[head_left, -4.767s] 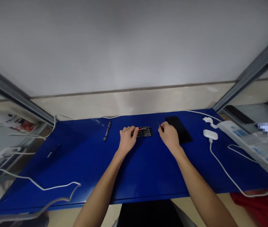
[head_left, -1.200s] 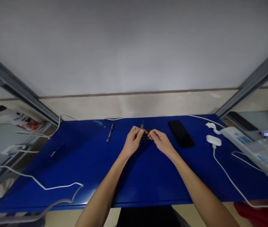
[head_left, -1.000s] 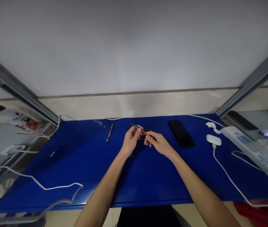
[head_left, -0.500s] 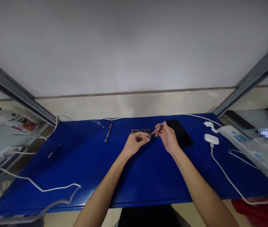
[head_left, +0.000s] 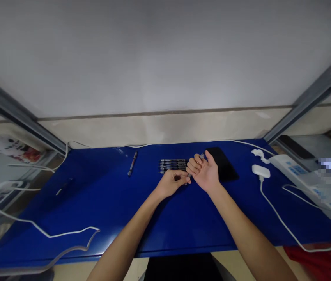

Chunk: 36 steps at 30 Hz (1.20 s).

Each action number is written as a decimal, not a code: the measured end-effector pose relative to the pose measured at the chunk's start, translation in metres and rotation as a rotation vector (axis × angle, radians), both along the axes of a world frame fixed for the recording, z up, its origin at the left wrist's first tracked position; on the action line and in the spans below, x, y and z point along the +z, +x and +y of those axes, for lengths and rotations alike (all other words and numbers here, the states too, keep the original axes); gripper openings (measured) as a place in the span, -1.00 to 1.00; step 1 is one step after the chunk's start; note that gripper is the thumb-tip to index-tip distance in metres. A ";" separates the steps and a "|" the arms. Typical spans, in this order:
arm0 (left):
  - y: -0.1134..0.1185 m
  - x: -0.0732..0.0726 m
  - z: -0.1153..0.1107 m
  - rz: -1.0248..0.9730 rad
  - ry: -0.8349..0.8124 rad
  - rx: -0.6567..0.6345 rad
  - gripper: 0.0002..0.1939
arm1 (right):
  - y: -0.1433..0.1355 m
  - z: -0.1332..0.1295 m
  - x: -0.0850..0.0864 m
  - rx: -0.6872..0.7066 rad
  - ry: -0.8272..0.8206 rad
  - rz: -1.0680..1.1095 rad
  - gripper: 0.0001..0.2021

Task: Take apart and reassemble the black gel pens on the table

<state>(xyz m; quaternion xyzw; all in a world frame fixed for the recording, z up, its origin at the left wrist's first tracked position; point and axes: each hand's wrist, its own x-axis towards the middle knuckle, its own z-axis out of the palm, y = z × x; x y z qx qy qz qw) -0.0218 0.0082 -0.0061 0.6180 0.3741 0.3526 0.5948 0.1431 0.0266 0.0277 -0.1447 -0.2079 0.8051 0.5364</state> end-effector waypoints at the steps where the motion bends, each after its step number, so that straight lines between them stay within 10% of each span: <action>1: 0.000 0.000 0.000 -0.005 0.002 -0.007 -0.69 | 0.001 0.000 0.000 0.005 0.002 0.013 -0.57; 36: -0.004 0.005 0.004 -0.330 -0.319 0.033 -0.27 | 0.003 0.002 0.001 -0.126 0.024 0.007 -0.62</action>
